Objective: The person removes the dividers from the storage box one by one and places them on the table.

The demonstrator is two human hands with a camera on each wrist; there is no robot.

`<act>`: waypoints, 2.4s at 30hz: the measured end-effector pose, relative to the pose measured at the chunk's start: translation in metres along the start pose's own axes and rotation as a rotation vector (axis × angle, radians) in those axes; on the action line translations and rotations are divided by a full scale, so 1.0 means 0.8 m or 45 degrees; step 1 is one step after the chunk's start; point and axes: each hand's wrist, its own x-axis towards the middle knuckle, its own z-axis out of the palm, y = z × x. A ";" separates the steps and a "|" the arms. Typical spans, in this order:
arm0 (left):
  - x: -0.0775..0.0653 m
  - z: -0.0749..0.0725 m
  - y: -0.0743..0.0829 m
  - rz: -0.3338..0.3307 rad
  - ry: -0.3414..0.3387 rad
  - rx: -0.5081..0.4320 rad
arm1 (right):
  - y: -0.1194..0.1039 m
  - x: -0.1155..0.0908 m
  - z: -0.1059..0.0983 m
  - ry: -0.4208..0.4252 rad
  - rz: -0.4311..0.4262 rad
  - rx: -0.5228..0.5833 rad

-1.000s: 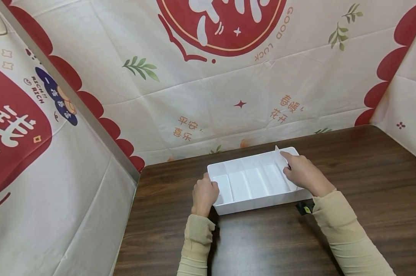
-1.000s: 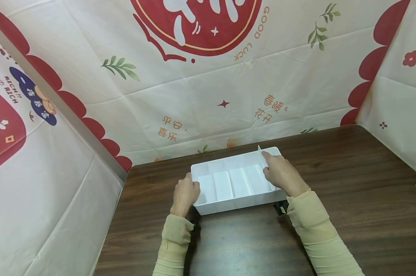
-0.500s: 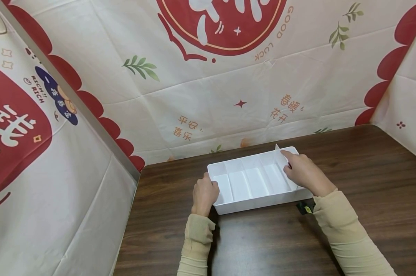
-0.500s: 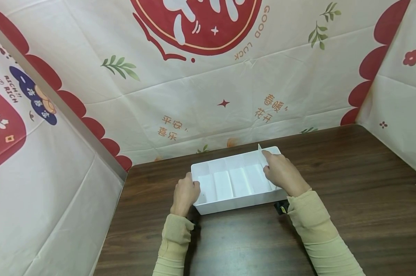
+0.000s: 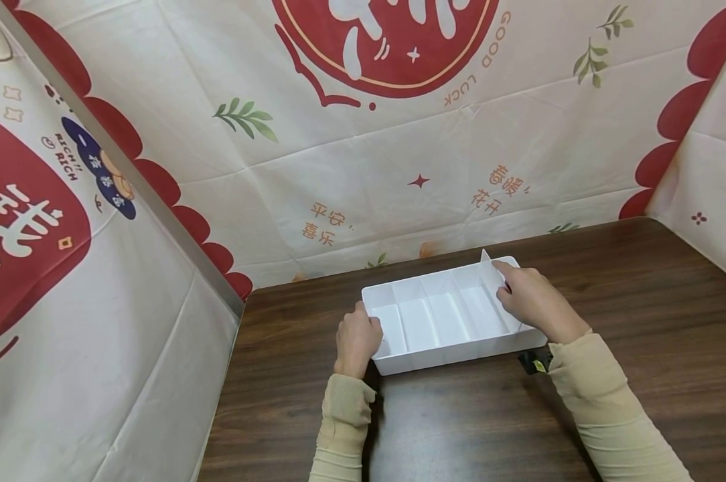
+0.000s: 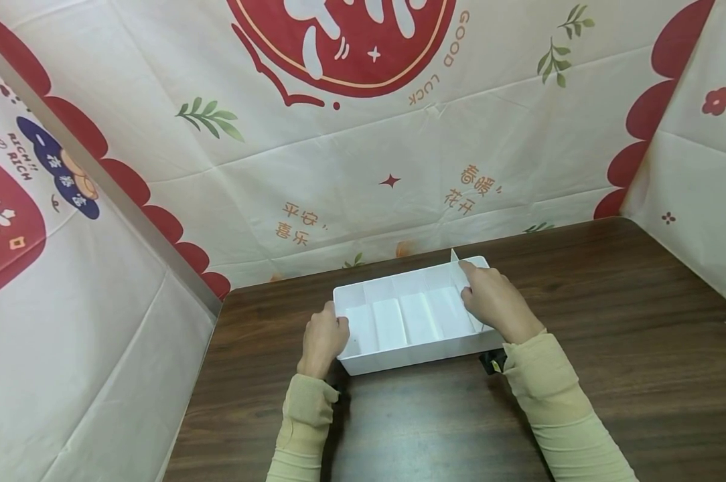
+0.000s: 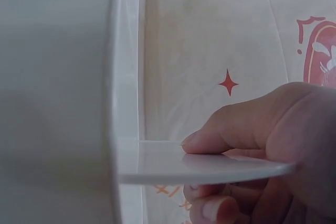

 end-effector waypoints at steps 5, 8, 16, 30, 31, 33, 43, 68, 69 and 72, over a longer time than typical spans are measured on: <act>0.000 0.000 0.000 -0.002 -0.004 0.000 | -0.002 -0.002 -0.002 -0.007 0.014 0.009; -0.001 0.000 0.001 -0.005 -0.012 0.001 | -0.003 -0.002 -0.003 0.001 0.009 0.006; -0.001 0.000 0.000 -0.004 -0.008 -0.001 | -0.003 -0.003 -0.003 0.016 -0.005 0.011; -0.001 0.002 -0.002 -0.004 -0.010 -0.003 | -0.003 -0.004 -0.004 0.051 -0.018 0.001; -0.001 0.002 -0.002 -0.004 -0.009 -0.004 | -0.003 -0.004 -0.004 0.057 -0.022 -0.003; -0.001 0.001 -0.002 -0.004 -0.008 -0.005 | -0.004 -0.004 -0.004 0.072 -0.033 -0.010; -0.002 0.000 0.000 -0.017 -0.023 -0.005 | -0.002 -0.004 -0.007 0.087 -0.026 -0.020; -0.001 0.000 0.000 -0.010 -0.009 0.005 | -0.003 -0.008 -0.013 0.057 0.001 0.058; -0.001 0.000 0.000 -0.010 -0.009 0.007 | -0.003 -0.008 -0.014 0.051 0.007 0.063; 0.000 0.001 0.000 -0.009 -0.009 0.013 | -0.001 -0.009 -0.016 0.039 0.026 0.074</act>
